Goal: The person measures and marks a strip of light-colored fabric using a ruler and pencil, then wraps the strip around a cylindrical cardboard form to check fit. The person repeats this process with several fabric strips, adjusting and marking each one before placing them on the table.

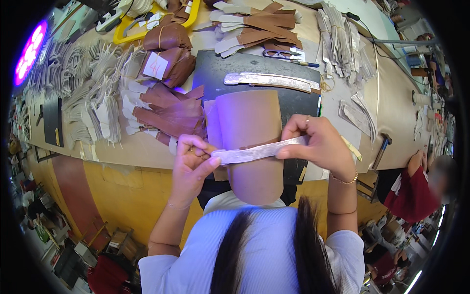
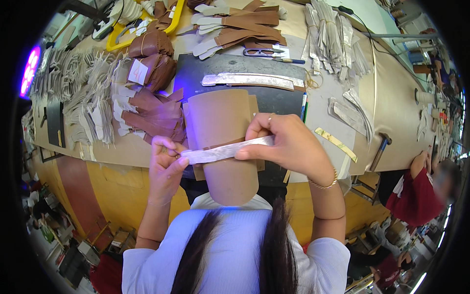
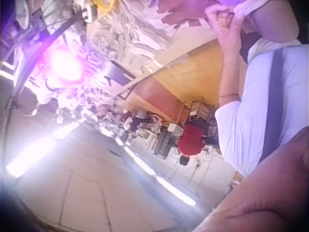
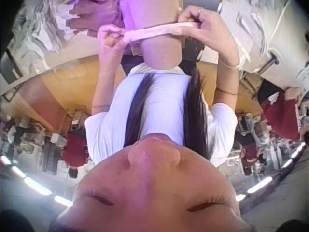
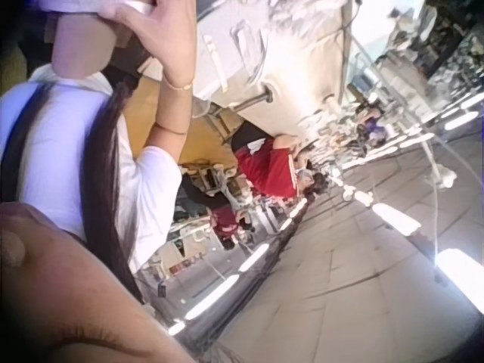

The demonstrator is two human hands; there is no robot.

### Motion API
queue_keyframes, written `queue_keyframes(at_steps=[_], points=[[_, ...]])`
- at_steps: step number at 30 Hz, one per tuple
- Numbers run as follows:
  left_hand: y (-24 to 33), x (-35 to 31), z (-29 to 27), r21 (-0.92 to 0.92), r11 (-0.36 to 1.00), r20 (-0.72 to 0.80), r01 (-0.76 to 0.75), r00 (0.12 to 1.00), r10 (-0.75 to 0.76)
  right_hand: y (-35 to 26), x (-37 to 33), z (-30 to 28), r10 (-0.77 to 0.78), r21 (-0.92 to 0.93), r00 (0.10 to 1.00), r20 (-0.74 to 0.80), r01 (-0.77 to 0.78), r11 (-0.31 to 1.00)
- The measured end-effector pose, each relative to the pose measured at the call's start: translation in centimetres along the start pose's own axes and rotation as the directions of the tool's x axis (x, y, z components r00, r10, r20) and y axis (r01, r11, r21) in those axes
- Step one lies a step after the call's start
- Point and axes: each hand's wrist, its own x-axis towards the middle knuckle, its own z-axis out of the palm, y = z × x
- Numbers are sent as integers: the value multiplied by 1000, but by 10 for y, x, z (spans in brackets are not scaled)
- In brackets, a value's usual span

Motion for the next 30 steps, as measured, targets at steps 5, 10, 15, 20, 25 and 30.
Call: queue_keyframes(at_steps=[5, 10, 15, 20, 25, 30], points=[[8, 2, -5, 28, 999, 14, 46, 999, -46, 27, -8, -10, -66, 284, 997, 29, 55, 957], [1, 3, -5, 45, 997, -14, 60, 998, -60, 39, -3, -2, -62, 522, 995, 72, 16, 853], [-2, 3, -5, 33, 996, -4, 87, 996, -87, 58, 4, 12, -33, 582, 995, 90, -26, 813], [-4, 4, 0, -24, 993, -29, 116, 993, -117, 66, 5, 21, 10, 595, 997, 81, -56, 801], [-6, 2, -1, -70, 989, -38, 133, 990, -135, 96, 1, 40, 46, 833, 999, 27, -48, 551], [-7, 2, -9, -115, 984, -5, 134, 991, -135, 106, 3, 53, 46, 894, 999, -16, -7, 448]])
